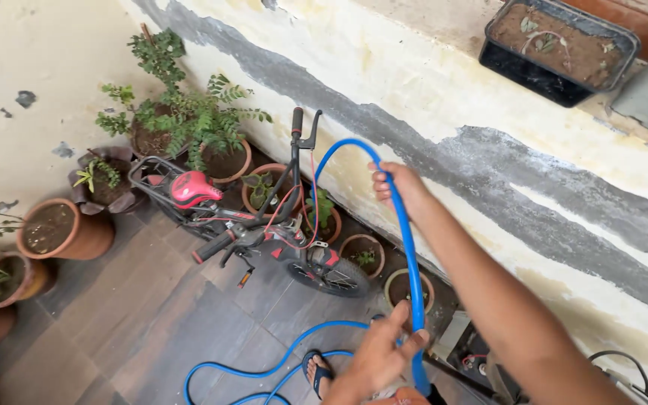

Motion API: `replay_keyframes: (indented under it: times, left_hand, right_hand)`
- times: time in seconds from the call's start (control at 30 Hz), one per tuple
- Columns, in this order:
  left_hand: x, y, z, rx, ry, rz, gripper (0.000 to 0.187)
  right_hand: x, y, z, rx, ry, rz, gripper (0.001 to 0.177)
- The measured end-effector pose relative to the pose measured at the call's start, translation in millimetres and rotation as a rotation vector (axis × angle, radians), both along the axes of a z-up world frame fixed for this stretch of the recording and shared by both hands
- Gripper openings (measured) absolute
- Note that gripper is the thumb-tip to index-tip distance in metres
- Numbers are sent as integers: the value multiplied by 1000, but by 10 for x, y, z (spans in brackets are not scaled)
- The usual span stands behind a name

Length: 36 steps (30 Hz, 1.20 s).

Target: Load laundry into a washing machine, set the cycle, and pour liquid detergent.

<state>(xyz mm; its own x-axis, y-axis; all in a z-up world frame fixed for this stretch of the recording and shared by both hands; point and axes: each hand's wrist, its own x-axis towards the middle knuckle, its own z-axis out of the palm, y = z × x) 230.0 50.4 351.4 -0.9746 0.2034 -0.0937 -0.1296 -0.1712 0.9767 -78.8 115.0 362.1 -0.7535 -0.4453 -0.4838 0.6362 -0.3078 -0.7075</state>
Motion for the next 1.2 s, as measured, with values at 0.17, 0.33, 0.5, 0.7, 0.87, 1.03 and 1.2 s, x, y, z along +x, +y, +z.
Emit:
replay_keyframes:
  times: [0.17,0.33,0.5,0.7,0.87,1.03,1.2]
  left_hand:
    - [-571,-585,-370,224,85,242,43]
    - [-1384,-1443,858,984,-173,116,100]
    - [-1433,-1812,1512,999,-275,98,61]
    - [-575,-865,1840,425,-195,-61,28]
    - [48,-777,1496,166,92,-369,21]
    - [63,-1224,994,-150,439,-609,27]
    - [-836,-1769,1962,-304,364,-226,55]
  right_hand:
    - [1414,135,1219,199,345,7,23]
    - [2737,233,568,484,714,19,14]
    - [3231,180,-113,429,741,201,21]
    - [2254,334,931,-387,416,155,63]
    - [1528,423,2607,-460,117,-148,84]
    - [1100,393,2687,-536,195,-41,27]
    - [2183,-384,3026,-334,423,-77,22]
